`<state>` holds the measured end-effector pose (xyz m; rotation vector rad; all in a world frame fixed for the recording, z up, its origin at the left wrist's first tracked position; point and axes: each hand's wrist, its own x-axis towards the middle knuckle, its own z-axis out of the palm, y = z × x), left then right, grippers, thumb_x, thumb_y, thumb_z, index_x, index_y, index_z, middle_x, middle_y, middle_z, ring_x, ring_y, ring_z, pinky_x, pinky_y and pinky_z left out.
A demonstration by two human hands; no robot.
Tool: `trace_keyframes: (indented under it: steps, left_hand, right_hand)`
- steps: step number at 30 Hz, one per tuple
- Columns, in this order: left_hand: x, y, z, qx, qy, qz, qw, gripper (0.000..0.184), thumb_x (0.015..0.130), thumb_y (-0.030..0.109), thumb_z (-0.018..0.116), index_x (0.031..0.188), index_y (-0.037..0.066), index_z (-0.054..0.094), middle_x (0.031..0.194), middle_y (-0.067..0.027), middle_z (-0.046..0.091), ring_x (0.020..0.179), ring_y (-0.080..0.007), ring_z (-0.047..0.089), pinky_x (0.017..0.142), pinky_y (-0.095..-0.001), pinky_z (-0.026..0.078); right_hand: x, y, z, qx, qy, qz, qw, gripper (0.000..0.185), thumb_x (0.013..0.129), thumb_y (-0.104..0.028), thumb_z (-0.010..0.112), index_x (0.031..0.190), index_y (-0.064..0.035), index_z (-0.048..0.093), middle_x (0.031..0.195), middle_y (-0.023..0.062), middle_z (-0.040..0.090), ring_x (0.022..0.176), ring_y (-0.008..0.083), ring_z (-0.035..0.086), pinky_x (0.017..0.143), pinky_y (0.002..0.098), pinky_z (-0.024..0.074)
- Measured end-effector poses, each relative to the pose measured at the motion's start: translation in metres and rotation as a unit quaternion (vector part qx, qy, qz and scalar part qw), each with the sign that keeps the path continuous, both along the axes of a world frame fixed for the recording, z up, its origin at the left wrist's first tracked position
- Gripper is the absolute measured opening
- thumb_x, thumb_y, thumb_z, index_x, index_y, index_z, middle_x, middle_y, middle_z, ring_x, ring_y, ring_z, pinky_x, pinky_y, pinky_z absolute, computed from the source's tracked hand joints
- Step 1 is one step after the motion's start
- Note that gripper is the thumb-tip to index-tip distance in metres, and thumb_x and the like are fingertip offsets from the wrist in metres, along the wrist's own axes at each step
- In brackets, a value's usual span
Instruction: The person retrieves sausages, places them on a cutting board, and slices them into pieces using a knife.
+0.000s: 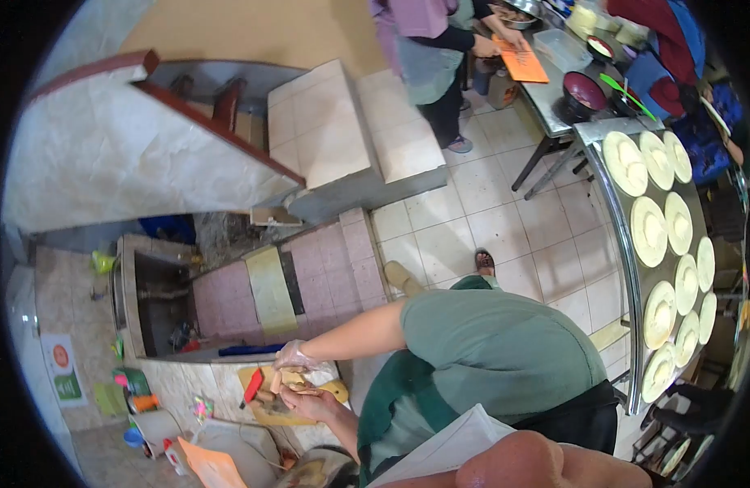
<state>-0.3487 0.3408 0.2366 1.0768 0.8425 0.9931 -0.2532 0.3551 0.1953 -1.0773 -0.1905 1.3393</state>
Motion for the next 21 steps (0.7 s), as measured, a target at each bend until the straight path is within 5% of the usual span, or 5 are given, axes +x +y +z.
trace_keyframes:
  steps: [1, 5, 9, 12, 21]
  left_hand:
    - [0.011, -0.014, 0.007, 0.012, -0.042, -0.085, 0.995, 0.028, 0.081, 0.028, 0.047, 0.095, 0.004, 0.051, 0.076, -0.002, 0.05, 0.061, -0.0097, 0.047, 0.05, -0.0201, 0.038]
    - [0.055, -0.069, 0.019, -0.004, 0.037, -0.177, 0.984, 0.021, 0.083, 0.024, 0.043, 0.091, 0.008, 0.055, 0.08, -0.0011, 0.052, 0.068, -0.0096, 0.048, 0.057, -0.0222, 0.04]
    - [0.113, -0.136, 0.01, -0.039, -0.008, -0.203, 0.978, 0.019, 0.081, 0.024, 0.05, 0.09, 0.008, 0.051, 0.065, 0.0003, 0.046, 0.047, -0.0077, 0.043, 0.041, -0.0193, 0.036]
    - [0.152, -0.192, 0.0, -0.068, 0.012, -0.286, 0.956, 0.018, 0.083, 0.025, 0.047, 0.091, 0.01, 0.05, 0.059, 0.0038, 0.045, 0.048, -0.0055, 0.044, 0.042, -0.0176, 0.034]
    - [0.234, -0.374, -0.008, -0.166, 0.011, -0.534, 0.829, 0.007, 0.082, 0.013, 0.048, 0.085, 0.007, 0.05, 0.055, 0.0014, 0.046, 0.045, -0.0066, 0.044, 0.039, -0.0192, 0.036]
  right_hand:
    - [0.011, -0.022, 0.012, 0.012, -0.009, -0.001, 1.0, 0.024, 0.075, -0.03, 0.055, 0.061, -0.0116, 0.051, 0.042, -0.0008, 0.039, 0.031, 0.0104, 0.027, 0.032, 0.0273, 0.0198]
    - [0.059, -0.097, 0.004, 0.099, 0.126, -0.09, 0.983, 0.023, 0.076, -0.03, 0.055, 0.065, -0.0106, 0.05, 0.041, -0.0005, 0.038, 0.03, 0.0096, 0.03, 0.03, 0.0248, 0.0203]
    - [0.116, -0.187, -0.022, 0.134, 0.112, -0.156, 0.972, 0.023, 0.076, -0.032, 0.057, 0.071, -0.012, 0.047, 0.042, -0.0022, 0.036, 0.031, 0.0081, 0.031, 0.029, 0.0241, 0.0211]
    - [0.141, -0.296, 0.004, 0.097, 0.099, -0.228, 0.964, 0.023, 0.073, -0.032, 0.06, 0.071, -0.0132, 0.048, 0.043, -0.0024, 0.037, 0.032, 0.0079, 0.032, 0.029, 0.0237, 0.0227]
    - [0.154, -0.527, -0.015, 0.108, 0.081, -0.557, 0.819, 0.02, 0.075, -0.026, 0.06, 0.072, -0.0139, 0.045, 0.043, -0.0049, 0.035, 0.032, 0.0063, 0.031, 0.03, 0.0203, 0.0227]
